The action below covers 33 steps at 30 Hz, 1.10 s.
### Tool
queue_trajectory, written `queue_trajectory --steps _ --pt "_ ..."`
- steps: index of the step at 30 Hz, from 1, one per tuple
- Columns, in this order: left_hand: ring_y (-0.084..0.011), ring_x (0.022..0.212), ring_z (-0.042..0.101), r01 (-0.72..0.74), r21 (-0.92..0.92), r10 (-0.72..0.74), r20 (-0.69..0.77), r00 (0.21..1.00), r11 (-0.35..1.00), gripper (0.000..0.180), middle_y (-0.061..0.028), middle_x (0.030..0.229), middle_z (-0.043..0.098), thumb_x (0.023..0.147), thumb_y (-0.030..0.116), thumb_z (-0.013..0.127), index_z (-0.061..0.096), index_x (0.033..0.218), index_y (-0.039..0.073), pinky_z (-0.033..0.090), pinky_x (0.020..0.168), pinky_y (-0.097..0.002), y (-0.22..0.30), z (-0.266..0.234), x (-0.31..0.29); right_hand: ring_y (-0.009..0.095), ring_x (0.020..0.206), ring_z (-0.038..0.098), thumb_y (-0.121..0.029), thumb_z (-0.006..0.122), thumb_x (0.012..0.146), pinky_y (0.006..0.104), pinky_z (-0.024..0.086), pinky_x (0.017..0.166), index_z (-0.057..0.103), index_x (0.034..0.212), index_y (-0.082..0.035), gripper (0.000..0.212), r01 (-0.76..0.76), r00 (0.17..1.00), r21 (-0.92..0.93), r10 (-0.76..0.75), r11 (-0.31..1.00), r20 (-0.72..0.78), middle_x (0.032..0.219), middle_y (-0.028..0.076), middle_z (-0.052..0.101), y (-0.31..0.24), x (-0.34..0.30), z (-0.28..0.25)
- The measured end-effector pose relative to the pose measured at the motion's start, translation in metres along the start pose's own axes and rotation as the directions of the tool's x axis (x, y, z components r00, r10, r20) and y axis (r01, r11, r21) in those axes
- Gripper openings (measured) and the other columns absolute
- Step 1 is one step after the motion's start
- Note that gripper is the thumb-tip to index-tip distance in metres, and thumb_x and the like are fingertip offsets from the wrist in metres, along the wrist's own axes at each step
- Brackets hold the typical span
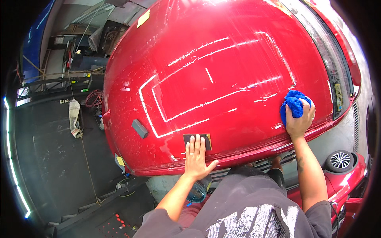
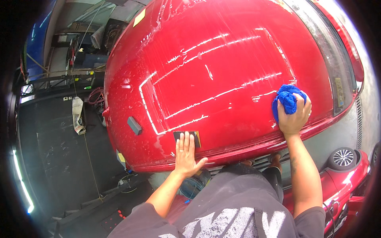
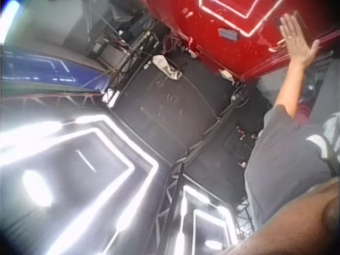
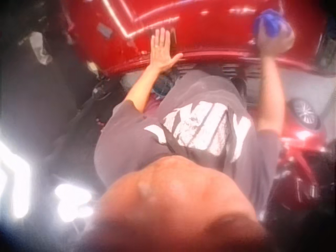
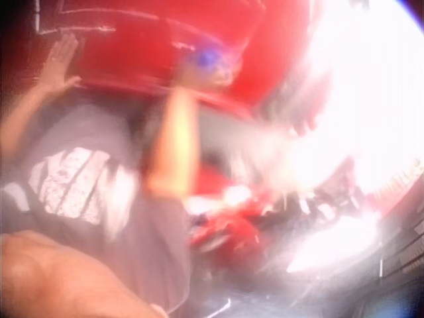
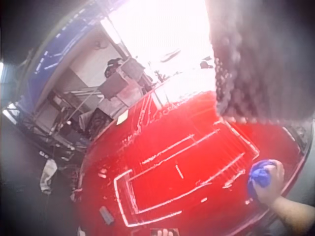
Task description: The person cleans the hood of a red car using a blue microfiber cloth and a small black rectangular pad. They repeatedly wipe the surface in a systematic pattern, alternating between the cloth and the pad to remove residue or polish the paint.
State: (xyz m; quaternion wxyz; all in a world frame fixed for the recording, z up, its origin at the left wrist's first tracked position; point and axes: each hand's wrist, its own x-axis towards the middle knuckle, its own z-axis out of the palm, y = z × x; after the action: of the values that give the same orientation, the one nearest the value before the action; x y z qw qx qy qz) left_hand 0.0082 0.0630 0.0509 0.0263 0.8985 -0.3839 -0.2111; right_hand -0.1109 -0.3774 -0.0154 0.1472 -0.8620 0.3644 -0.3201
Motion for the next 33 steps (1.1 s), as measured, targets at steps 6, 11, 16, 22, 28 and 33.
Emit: queue_trajectory --steps 6,11,16,22,28,33 --pt "-0.0441 0.174 0.007 -0.068 0.199 0.118 -0.250 0.961 0.978 0.102 -0.0256 0.186 0.016 0.108 0.066 0.055 0.019 0.178 0.000 0.006 0.140 -0.0561 -0.098 -0.101 0.206 0.045 0.128 0.063 -0.033 0.095 0.082 0.0588 0.048 0.109 0.065 0.131 -0.013 0.060 0.018 1.000 0.022 -0.018 1.000 0.000 0.139 0.022 0.063 0.000 -0.002 0.002" --pt "-0.0358 0.175 0.005 0.200 0.065 -0.175 -0.272 0.946 0.978 0.106 -0.0201 0.188 0.012 0.110 0.080 0.030 0.022 0.177 -0.002 0.006 0.141 -0.0507 -0.176 -0.149 0.329 0.045 0.127 0.063 -0.035 0.094 0.083 0.0584 0.049 0.108 0.065 0.130 -0.013 0.059 0.025 1.000 0.065 -0.025 0.998 0.000 0.138 0.021 0.063 -0.009 -0.002 0.012" --pt "-0.0483 0.173 0.007 -0.032 0.198 0.078 -0.231 0.970 0.980 0.111 -0.0323 0.185 0.010 0.108 0.072 0.047 0.014 0.175 -0.008 0.005 0.139 -0.0618 0.002 -0.044 0.140 0.044 0.127 0.063 -0.038 0.094 0.083 0.0587 0.049 0.106 0.065 0.128 -0.014 0.059 -0.015 0.999 -0.028 0.014 0.999 -0.033 0.139 0.020 0.063 0.008 -0.001 0.004" --pt "-0.0498 0.173 0.005 -0.227 0.112 0.222 0.059 0.973 0.967 0.118 -0.0340 0.184 0.011 0.098 0.071 0.066 0.020 0.176 -0.004 0.007 0.138 -0.0630 0.011 -0.012 0.050 0.043 0.126 0.064 -0.039 0.095 0.082 0.0583 0.050 0.105 0.066 0.129 -0.016 0.060 -0.041 0.999 -0.049 0.041 0.998 -0.015 0.139 0.018 0.064 0.009 -0.005 0.002" --pt "-0.0297 0.175 0.000 0.097 0.105 -0.069 -0.243 0.967 0.990 0.109 -0.0167 0.189 0.003 0.107 0.083 0.034 0.013 0.180 0.004 0.003 0.142 -0.0469 -0.069 -0.128 0.320 0.043 0.126 0.064 -0.038 0.095 0.082 0.0571 0.050 0.104 0.067 0.128 -0.015 0.059 0.007 1.000 0.051 -0.006 0.999 -0.021 0.138 0.018 0.064 -0.006 -0.002 0.006" --pt "-0.0429 0.174 0.006 0.023 0.149 0.022 -0.291 0.956 0.989 0.105 -0.0281 0.186 0.011 0.111 0.073 0.041 0.017 0.177 -0.005 0.007 0.140 -0.0548 -0.022 -0.092 0.257 0.042 0.124 0.065 -0.042 0.095 0.082 0.0577 0.051 0.102 0.067 0.128 -0.017 0.059 0.001 0.999 -0.025 -0.002 1.000 -0.033 0.138 0.017 0.064 -0.004 -0.001 0.008"
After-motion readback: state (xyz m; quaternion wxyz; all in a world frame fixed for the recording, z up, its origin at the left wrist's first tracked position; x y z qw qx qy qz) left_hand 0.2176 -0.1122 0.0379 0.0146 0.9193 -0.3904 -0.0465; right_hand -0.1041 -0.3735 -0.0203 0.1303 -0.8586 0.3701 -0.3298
